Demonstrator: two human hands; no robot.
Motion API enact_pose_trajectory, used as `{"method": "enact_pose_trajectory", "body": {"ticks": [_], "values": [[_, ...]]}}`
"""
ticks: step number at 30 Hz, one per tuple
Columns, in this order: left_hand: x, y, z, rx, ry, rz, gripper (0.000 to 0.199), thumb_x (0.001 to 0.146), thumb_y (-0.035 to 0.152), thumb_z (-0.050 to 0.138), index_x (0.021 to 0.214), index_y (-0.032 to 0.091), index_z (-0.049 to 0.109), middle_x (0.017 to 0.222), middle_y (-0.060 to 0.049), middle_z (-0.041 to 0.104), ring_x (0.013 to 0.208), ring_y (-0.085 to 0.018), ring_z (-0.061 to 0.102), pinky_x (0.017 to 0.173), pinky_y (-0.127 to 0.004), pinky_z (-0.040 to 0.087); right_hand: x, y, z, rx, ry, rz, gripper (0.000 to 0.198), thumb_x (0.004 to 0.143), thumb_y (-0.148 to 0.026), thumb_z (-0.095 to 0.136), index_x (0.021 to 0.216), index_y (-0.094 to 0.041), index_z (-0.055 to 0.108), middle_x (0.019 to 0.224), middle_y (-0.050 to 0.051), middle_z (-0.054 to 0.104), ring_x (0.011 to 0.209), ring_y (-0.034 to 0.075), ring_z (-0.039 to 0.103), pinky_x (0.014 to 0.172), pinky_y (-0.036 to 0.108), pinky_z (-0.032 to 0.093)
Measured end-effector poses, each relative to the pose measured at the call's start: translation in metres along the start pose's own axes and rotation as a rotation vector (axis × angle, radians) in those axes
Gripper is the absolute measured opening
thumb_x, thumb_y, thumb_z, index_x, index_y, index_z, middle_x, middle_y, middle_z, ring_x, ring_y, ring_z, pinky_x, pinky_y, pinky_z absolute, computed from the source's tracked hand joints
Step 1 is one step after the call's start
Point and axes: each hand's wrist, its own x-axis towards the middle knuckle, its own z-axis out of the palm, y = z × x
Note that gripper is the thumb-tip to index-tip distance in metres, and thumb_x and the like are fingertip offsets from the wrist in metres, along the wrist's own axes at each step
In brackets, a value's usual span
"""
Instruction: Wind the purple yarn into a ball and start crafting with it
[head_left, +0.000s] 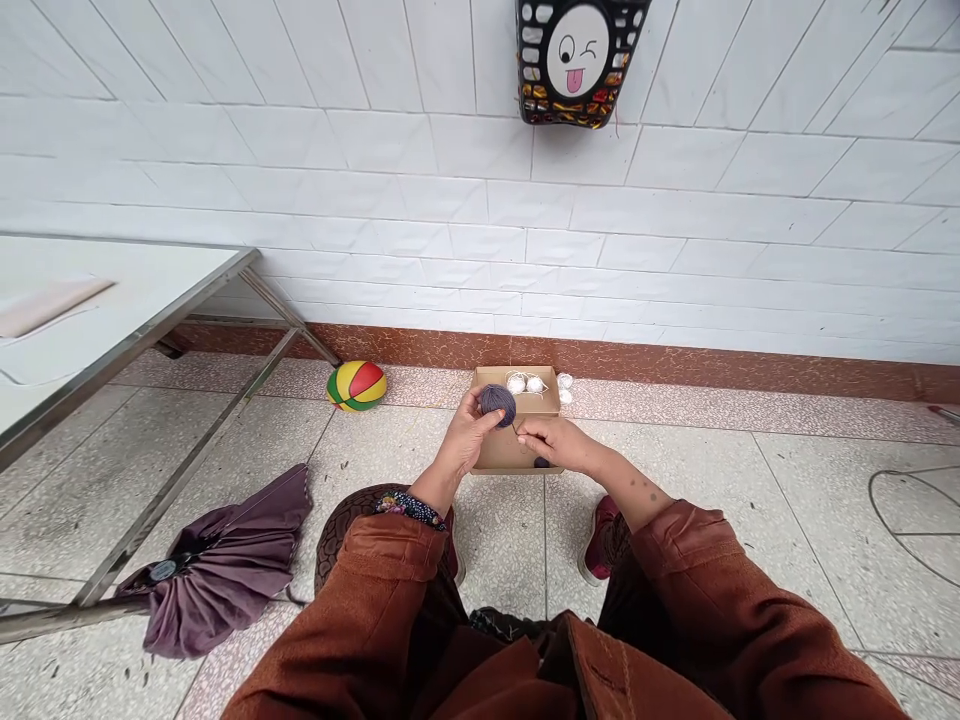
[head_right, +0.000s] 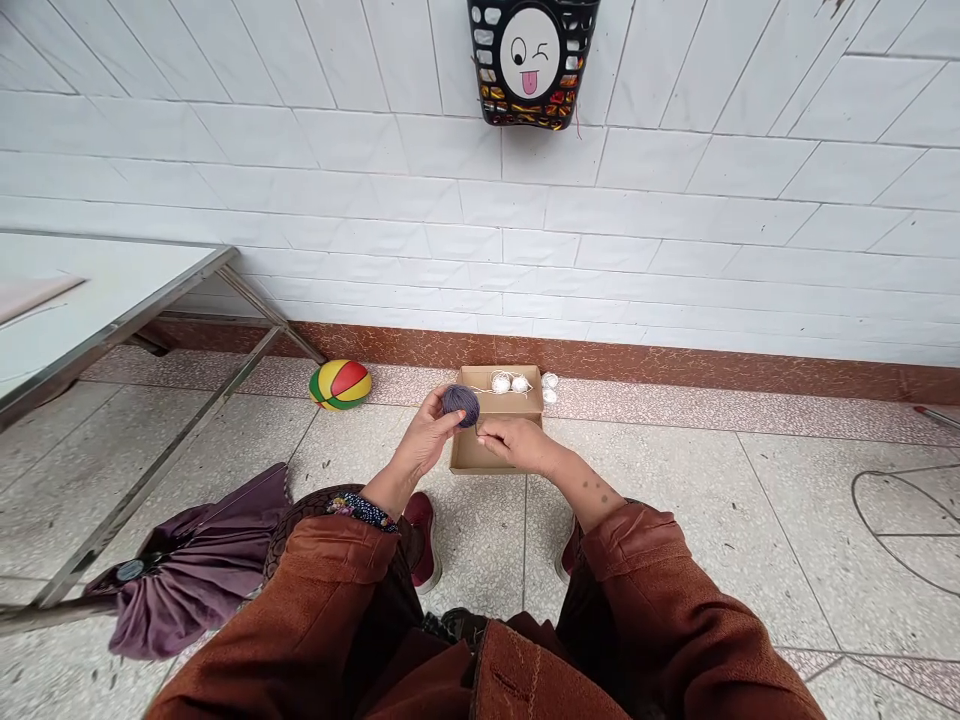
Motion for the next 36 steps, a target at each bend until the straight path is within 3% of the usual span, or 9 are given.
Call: {"method": "enact_pose_trajectory", "body": {"ticks": [3,6,9,14,19,25,29,32,36], "values": [[0.001,-0.004,0.002,0.226,0.011,0.090,0.057,0.065,0.022,0.081,0.117,0.021,0.060,0.113,-0.006,0.064,0.103,-0.020,0.059,0.094,-0.036,0.047,-0.001,-0.010,-0.004,0.121,0.020,-0.048,0.024,0.101,-0.035,0.048,0.089,-0.020,0.063,0.076,0.000,0.061,0.069,0.014,0.054,0.068,0.026,0.043],[-0.002,-0.009,0.004,0.348,-0.082,0.087,0.055,0.063,0.025,0.082,0.114,0.021,0.063,0.114,-0.007,0.063,0.104,-0.023,0.059,0.092,-0.037,0.047,0.001,-0.013,-0.011,0.196,0.140,0.006,0.027,0.099,-0.042,0.053,0.087,-0.020,0.064,0.074,0.000,0.060,0.065,0.014,0.051,0.065,0.026,0.042],[-0.006,-0.014,0.006,0.338,-0.215,0.013,0.056,0.066,0.025,0.081,0.118,0.022,0.062,0.112,-0.006,0.064,0.102,-0.023,0.060,0.092,-0.038,0.046,0.006,-0.007,-0.018,0.215,0.281,0.055,0.029,0.098,-0.045,0.053,0.085,-0.020,0.064,0.078,0.001,0.062,0.070,0.015,0.054,0.069,0.027,0.044],[-0.010,-0.013,0.007,0.176,-0.378,-0.016,0.080,0.068,0.020,0.082,0.141,0.030,0.049,0.122,-0.006,0.061,0.107,-0.021,0.059,0.094,-0.035,0.044,0.015,0.018,-0.018,0.178,0.422,0.189,0.027,0.097,-0.041,0.051,0.081,-0.021,0.059,0.071,-0.001,0.055,0.068,0.016,0.051,0.068,0.027,0.042],[-0.009,-0.006,0.010,-0.090,-0.293,-0.028,0.068,0.069,0.024,0.083,0.132,0.025,0.058,0.127,-0.008,0.062,0.119,-0.024,0.056,0.100,-0.035,0.042,0.017,0.033,0.002,0.109,0.327,0.330,0.020,0.095,-0.030,0.050,0.078,-0.021,0.055,0.068,-0.001,0.055,0.066,0.016,0.050,0.063,0.026,0.039],[0.004,-0.002,0.002,-0.190,-0.080,-0.026,0.049,0.066,0.024,0.084,0.109,0.022,0.062,0.107,-0.003,0.066,0.097,-0.018,0.062,0.086,-0.033,0.048,0.011,0.024,0.023,0.055,0.101,0.219,0.019,0.098,-0.028,0.049,0.082,-0.020,0.056,0.075,0.001,0.059,0.069,0.016,0.053,0.066,0.025,0.038],[0.011,-0.003,-0.003,-0.052,0.030,0.028,0.052,0.064,0.023,0.082,0.112,0.021,0.061,0.106,-0.003,0.066,0.095,-0.018,0.061,0.084,-0.032,0.049,0.004,0.006,0.018,0.078,0.002,0.061,0.023,0.100,-0.033,0.048,0.085,-0.020,0.059,0.078,0.001,0.061,0.071,0.015,0.054,0.069,0.026,0.040],[0.013,-0.004,-0.004,0.112,0.071,0.072,0.054,0.063,0.021,0.079,0.114,0.020,0.061,0.105,-0.004,0.066,0.096,-0.018,0.060,0.090,-0.035,0.047,0.001,-0.010,0.007,0.168,0.020,-0.024,0.026,0.101,-0.038,0.049,0.087,-0.019,0.062,0.077,0.001,0.062,0.070,0.015,0.054,0.069,0.026,0.041],[0.011,-0.009,-0.002,0.294,-0.087,0.057,0.059,0.063,0.022,0.077,0.119,0.020,0.061,0.108,-0.006,0.064,0.099,-0.021,0.059,0.091,-0.037,0.047,0.006,-0.016,-0.011,0.273,0.183,-0.013,0.027,0.099,-0.041,0.052,0.088,-0.020,0.064,0.077,0.001,0.062,0.068,0.014,0.053,0.066,0.026,0.041]]}}
